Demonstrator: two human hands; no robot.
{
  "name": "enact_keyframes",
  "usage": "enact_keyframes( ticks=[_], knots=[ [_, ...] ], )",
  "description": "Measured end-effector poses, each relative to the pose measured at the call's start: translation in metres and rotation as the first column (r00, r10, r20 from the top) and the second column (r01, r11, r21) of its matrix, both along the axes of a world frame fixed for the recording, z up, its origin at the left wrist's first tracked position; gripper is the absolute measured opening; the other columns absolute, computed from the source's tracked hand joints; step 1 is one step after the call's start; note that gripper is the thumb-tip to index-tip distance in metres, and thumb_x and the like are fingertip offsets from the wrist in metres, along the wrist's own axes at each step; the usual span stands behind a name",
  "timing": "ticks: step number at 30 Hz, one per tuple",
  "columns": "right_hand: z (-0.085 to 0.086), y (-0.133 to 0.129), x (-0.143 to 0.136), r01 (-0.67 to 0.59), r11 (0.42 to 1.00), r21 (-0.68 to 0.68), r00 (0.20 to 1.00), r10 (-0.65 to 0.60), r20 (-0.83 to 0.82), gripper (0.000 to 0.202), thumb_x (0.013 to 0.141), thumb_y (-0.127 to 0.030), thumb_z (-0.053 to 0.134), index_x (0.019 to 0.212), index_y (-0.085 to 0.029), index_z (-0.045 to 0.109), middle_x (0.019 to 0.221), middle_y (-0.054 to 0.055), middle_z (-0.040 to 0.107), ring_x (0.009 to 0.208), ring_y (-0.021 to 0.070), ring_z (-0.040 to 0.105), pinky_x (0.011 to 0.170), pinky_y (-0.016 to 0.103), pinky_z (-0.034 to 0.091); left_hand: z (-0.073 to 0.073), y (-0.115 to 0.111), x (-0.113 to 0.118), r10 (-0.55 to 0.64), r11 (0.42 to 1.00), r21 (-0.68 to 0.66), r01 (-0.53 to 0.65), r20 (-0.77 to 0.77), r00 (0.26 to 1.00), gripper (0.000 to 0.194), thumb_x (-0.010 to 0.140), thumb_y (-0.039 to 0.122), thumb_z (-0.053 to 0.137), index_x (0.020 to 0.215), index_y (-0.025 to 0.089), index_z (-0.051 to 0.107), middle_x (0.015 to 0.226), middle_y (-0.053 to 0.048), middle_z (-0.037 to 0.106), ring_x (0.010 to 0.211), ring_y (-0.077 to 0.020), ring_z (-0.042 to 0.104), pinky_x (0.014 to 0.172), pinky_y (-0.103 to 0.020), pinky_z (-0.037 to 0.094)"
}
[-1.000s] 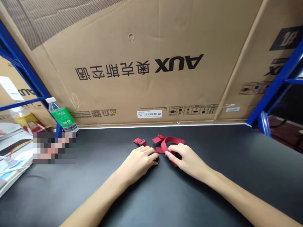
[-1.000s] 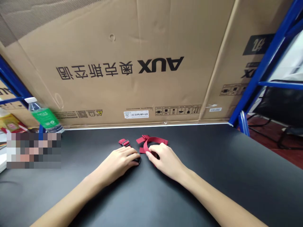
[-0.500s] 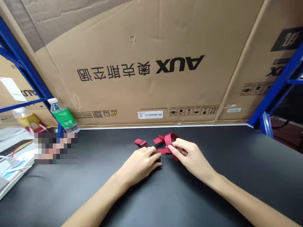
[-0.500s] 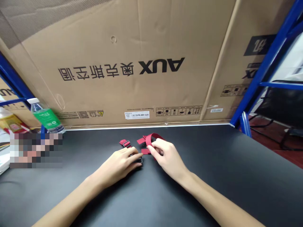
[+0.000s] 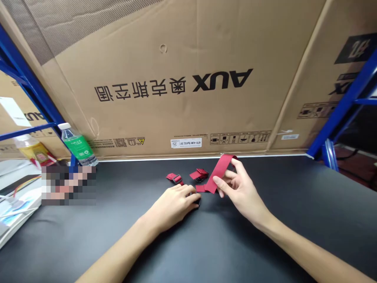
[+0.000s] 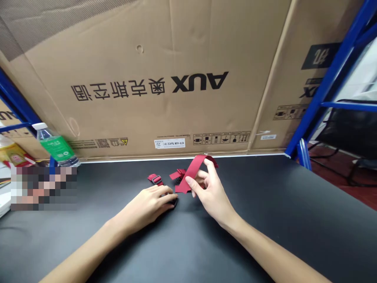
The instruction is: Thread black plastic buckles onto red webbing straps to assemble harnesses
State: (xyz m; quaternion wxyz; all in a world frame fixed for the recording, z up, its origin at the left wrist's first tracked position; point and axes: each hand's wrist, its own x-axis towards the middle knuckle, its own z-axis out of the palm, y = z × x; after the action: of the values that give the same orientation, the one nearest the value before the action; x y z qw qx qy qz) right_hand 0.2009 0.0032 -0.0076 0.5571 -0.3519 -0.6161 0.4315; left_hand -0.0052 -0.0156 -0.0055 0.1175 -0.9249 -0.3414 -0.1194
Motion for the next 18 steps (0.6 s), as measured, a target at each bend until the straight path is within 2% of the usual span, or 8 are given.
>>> enact_keyframes(
  ticks=[4, 6, 7, 9, 11, 12, 14, 18],
  knots=[
    [-0.0033, 0.0004, -0.0005, -0.013, 1.000, 0.002, 1.000, 0.013, 0.010, 0.078, 0.081, -0.051, 0.069, 0.142, -0.024, 0.027, 0.072, -0.002, 0.068, 0.048, 0.0136, 0.056, 0.051, 0.028, 0.049, 0.0004, -0.0002, -0.0010, -0.003, 1.000, -0.011, 0.003, -0.003, 1.000, 0.016, 0.098, 0.020, 0.052, 0.107, 0.017, 0.065, 0.102, -0.006, 0.070, 0.085, -0.0193, 0.067, 0.076, -0.030, 0.053],
    [-0.0020, 0.0001, 0.0001, -0.038, 0.999, 0.006, 0.999, 0.037, 0.037, 0.075, 0.081, -0.051, 0.068, 0.141, -0.023, 0.033, 0.073, -0.001, 0.069, 0.047, 0.0132, 0.055, 0.050, 0.028, 0.049, 0.0000, -0.0003, -0.0023, -0.011, 1.000, -0.020, 0.011, -0.004, 1.000, 0.020, 0.098, 0.013, 0.050, 0.109, 0.018, 0.066, 0.106, -0.006, 0.070, 0.088, -0.0191, 0.067, 0.078, -0.029, 0.053],
    [-0.0010, -0.0001, 0.0005, -0.045, 0.999, 0.009, 0.997, 0.045, 0.064, 0.066, 0.081, -0.051, 0.068, 0.135, -0.022, 0.043, 0.074, 0.000, 0.069, 0.047, 0.0129, 0.054, 0.050, 0.028, 0.048, -0.0004, -0.0002, -0.0028, -0.017, 1.000, -0.025, 0.017, -0.001, 1.000, 0.023, 0.097, 0.010, 0.049, 0.110, 0.018, 0.066, 0.108, -0.005, 0.070, 0.089, -0.0189, 0.067, 0.079, -0.029, 0.053],
    [0.0010, -0.0006, 0.0014, -0.035, 0.999, 0.029, 0.991, 0.031, 0.129, 0.043, 0.081, -0.052, 0.066, 0.109, -0.019, 0.061, 0.069, 0.001, 0.066, 0.049, 0.0126, 0.053, 0.051, 0.028, 0.048, -0.0015, 0.0003, -0.0032, -0.022, 0.999, -0.033, 0.023, 0.017, 1.000, 0.023, 0.098, 0.011, 0.049, 0.110, 0.019, 0.067, 0.110, -0.005, 0.071, 0.091, -0.0188, 0.067, 0.081, -0.030, 0.053],
    [0.0026, -0.0016, 0.0021, -0.016, 0.998, 0.055, 0.982, 0.005, 0.188, 0.034, 0.083, -0.052, 0.064, 0.086, -0.018, 0.066, 0.063, 0.000, 0.062, 0.051, 0.0134, 0.053, 0.053, 0.028, 0.048, -0.0024, 0.0009, -0.0028, -0.016, 0.999, -0.046, 0.018, 0.031, 0.999, 0.016, 0.097, 0.020, 0.054, 0.106, 0.018, 0.068, 0.109, -0.006, 0.071, 0.092, -0.0197, 0.067, 0.082, -0.030, 0.053],
    [0.0032, -0.0022, 0.0024, -0.003, 0.997, 0.071, 0.977, -0.012, 0.211, 0.034, 0.083, -0.051, 0.064, 0.080, -0.018, 0.067, 0.061, 0.000, 0.060, 0.052, 0.0142, 0.054, 0.053, 0.028, 0.048, -0.0025, 0.0011, -0.0024, -0.011, 0.998, -0.059, 0.013, 0.031, 0.999, 0.014, 0.096, 0.024, 0.058, 0.103, 0.018, 0.068, 0.107, -0.006, 0.071, 0.092, -0.0203, 0.067, 0.082, -0.031, 0.054],
    [0.0038, -0.0035, 0.0024, 0.026, 0.994, 0.107, 0.967, -0.052, 0.251, 0.033, 0.083, -0.051, 0.064, 0.077, -0.018, 0.068, 0.063, 0.001, 0.062, 0.056, 0.0157, 0.056, 0.055, 0.028, 0.048, -0.0018, 0.0010, -0.0013, 0.000, 0.996, -0.090, 0.003, 0.026, 1.000, 0.012, 0.094, 0.027, 0.061, 0.098, 0.017, 0.067, 0.104, -0.006, 0.071, 0.092, -0.0206, 0.067, 0.082, -0.031, 0.054],
    [0.0025, -0.0045, 0.0014, 0.033, 0.989, 0.144, 0.957, -0.073, 0.282, 0.032, 0.082, -0.050, 0.065, 0.077, -0.019, 0.070, 0.077, 0.005, 0.067, 0.064, 0.0183, 0.061, 0.059, 0.030, 0.052, 0.0015, -0.0005, 0.0004, 0.011, 0.991, -0.133, -0.008, 0.023, 1.000, 0.011, 0.097, 0.021, 0.054, 0.092, 0.017, 0.063, 0.098, -0.006, 0.071, 0.090, -0.0193, 0.067, 0.082, -0.030, 0.053]
  ],
)
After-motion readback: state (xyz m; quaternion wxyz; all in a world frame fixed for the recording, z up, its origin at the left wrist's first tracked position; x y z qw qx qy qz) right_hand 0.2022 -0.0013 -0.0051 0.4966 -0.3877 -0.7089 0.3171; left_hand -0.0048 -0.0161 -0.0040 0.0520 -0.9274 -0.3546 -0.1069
